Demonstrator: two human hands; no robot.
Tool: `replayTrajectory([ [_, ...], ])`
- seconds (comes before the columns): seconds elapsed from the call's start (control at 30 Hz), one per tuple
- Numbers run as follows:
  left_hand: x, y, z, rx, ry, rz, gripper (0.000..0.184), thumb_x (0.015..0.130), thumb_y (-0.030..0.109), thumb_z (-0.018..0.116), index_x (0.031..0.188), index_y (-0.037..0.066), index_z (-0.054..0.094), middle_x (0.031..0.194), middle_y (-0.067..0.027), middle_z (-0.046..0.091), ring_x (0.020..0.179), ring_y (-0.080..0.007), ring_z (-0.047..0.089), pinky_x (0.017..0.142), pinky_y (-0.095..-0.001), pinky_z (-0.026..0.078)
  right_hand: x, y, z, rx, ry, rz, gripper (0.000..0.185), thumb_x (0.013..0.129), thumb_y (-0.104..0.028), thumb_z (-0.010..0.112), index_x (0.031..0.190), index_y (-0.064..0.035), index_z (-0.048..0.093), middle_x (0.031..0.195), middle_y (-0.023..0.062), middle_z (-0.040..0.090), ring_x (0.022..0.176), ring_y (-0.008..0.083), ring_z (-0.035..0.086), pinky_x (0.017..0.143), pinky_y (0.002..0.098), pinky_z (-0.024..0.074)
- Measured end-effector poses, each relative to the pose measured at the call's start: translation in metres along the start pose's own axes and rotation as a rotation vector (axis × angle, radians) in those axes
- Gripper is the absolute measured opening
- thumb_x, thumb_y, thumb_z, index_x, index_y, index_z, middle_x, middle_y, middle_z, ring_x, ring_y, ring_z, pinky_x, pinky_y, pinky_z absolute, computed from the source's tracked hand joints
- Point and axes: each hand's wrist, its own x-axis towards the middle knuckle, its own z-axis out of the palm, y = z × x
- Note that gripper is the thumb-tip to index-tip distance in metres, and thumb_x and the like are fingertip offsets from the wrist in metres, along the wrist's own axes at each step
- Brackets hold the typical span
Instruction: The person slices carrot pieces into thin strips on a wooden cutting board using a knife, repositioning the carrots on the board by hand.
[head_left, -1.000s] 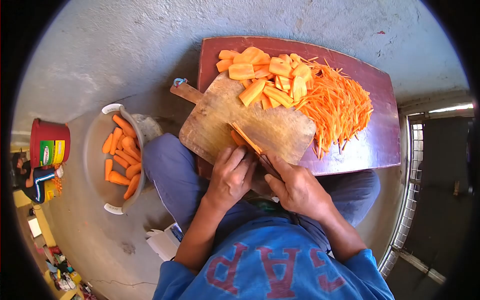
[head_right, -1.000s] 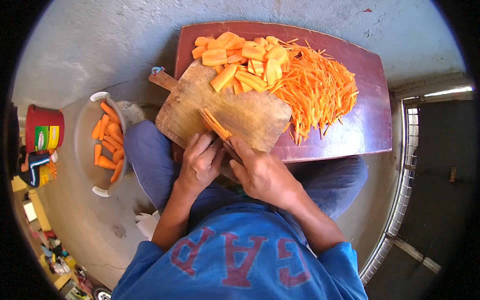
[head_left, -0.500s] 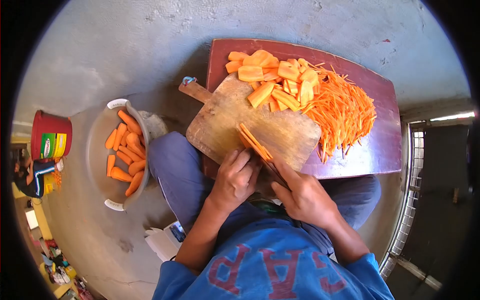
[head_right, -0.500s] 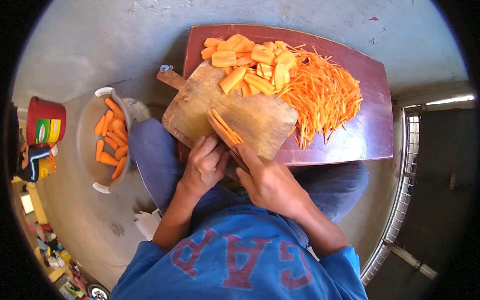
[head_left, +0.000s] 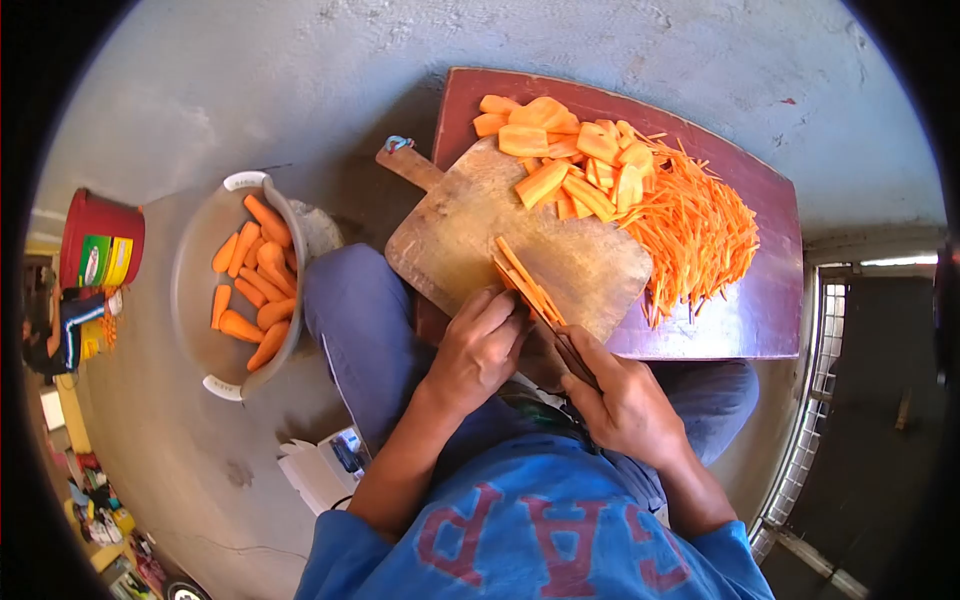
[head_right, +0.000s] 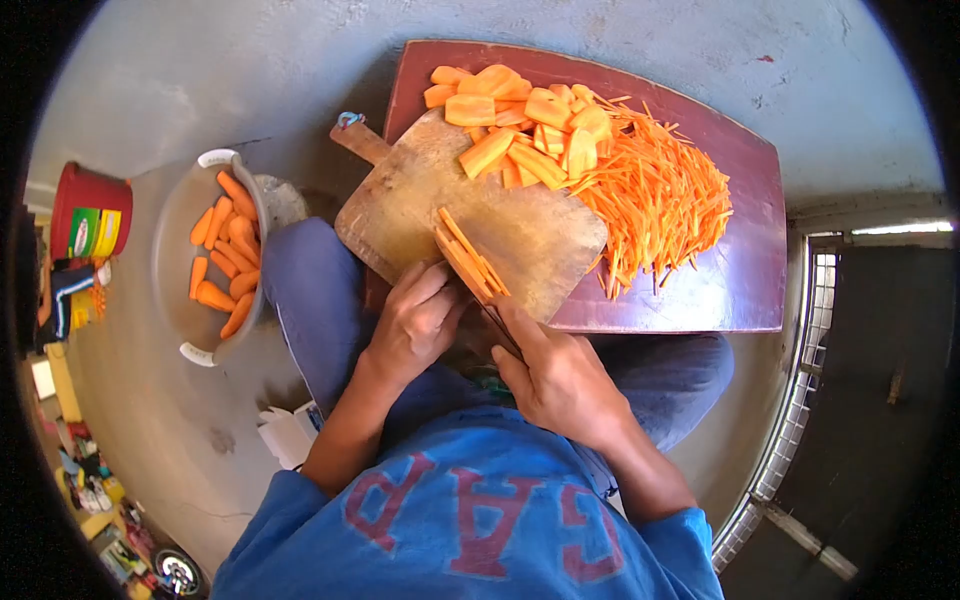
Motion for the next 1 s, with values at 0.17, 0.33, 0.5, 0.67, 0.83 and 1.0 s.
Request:
replayTrajectory([
  [0.17, 0.001, -0.001, 0.001, 0.024, 0.006, 0.013, 0.015, 0.088, -0.007, 0.078, 0.103, -0.007, 0.079, 0.107, -0.0189, 0.07, 0.096, -0.0405, 0.068, 0.085, -0.0491, 0.061, 0.023, 0.01, 0.015, -0.003, 0.032, -0.017, 0.055, 0.106, -0.009, 0.073, 0.156, 0.0045, 0.055, 0.114, 0.0373, 0.076, 0.106, 0.0578, 0.076, 0.086, 0.0607, 0.0617],
  [0.33, -0.001, 0.003, 0.002, 0.026, -0.001, -0.033, 0.019, 0.089, -0.007, 0.077, 0.108, -0.007, 0.08, 0.113, -0.0204, 0.072, 0.099, -0.0415, 0.069, 0.089, -0.0502, 0.061, 0.011, 0.009, 0.003, 0.099, -0.017, 0.111, 0.056, 0.105, -0.01, 0.074, 0.156, 0.0052, 0.055, 0.119, 0.0372, 0.076, 0.108, 0.0566, 0.076, 0.088, 0.0601, 0.0622],
  [0.5, 0.0, 0.001, 0.004, 0.029, 0.031, -0.007, 0.022, 0.09, -0.006, 0.079, 0.112, -0.007, 0.08, 0.117, -0.0217, 0.074, 0.102, -0.0422, 0.07, 0.092, -0.0501, 0.061, 0.007, 0.008, 0.006, -0.015, 0.004, 0.0, 0.058, 0.106, -0.011, 0.074, 0.158, 0.0043, 0.052, 0.113, 0.0368, 0.076, 0.104, 0.057, 0.075, 0.085, 0.0616, 0.0613],
  [0.67, 0.0, 0.005, 0.001, 0.01, 0.034, -0.043, 0.023, 0.089, -0.007, 0.08, 0.112, -0.007, 0.079, 0.12, -0.0216, 0.075, 0.104, -0.0424, 0.071, 0.092, -0.0501, 0.061, 0.01, 0.019, 0.014, -0.02, 0.003, -0.03, 0.06, 0.106, -0.011, 0.073, 0.16, 0.0024, 0.05, 0.113, 0.0362, 0.076, 0.103, 0.0578, 0.074, 0.085, 0.062, 0.0611],
  [0.83, -0.002, 0.002, 0.001, -0.025, 0.057, -0.033, 0.019, 0.087, -0.009, 0.08, 0.106, -0.006, 0.078, 0.117, -0.0207, 0.076, 0.103, -0.042, 0.071, 0.091, -0.0492, 0.061, -0.005, 0.006, 0.001, -0.02, -0.02, -0.008, 0.06, 0.106, -0.008, 0.074, 0.16, 0.0062, 0.052, 0.134, 0.0332, 0.077, 0.121, 0.0508, 0.077, 0.099, 0.0544, 0.0628],
  [1.0, -0.002, 0.002, 0.0, 0.007, 0.011, -0.038, 0.016, 0.087, -0.008, 0.08, 0.102, -0.005, 0.077, 0.114, -0.0206, 0.075, 0.102, -0.0423, 0.071, 0.091, -0.0496, 0.061, 0.014, 0.012, 0.014, 0.007, -0.023, 0.035, 0.057, 0.106, -0.009, 0.073, 0.158, 0.0035, 0.054, 0.121, 0.035, 0.078, 0.111, 0.0539, 0.077, 0.093, 0.0568, 0.0628],
])
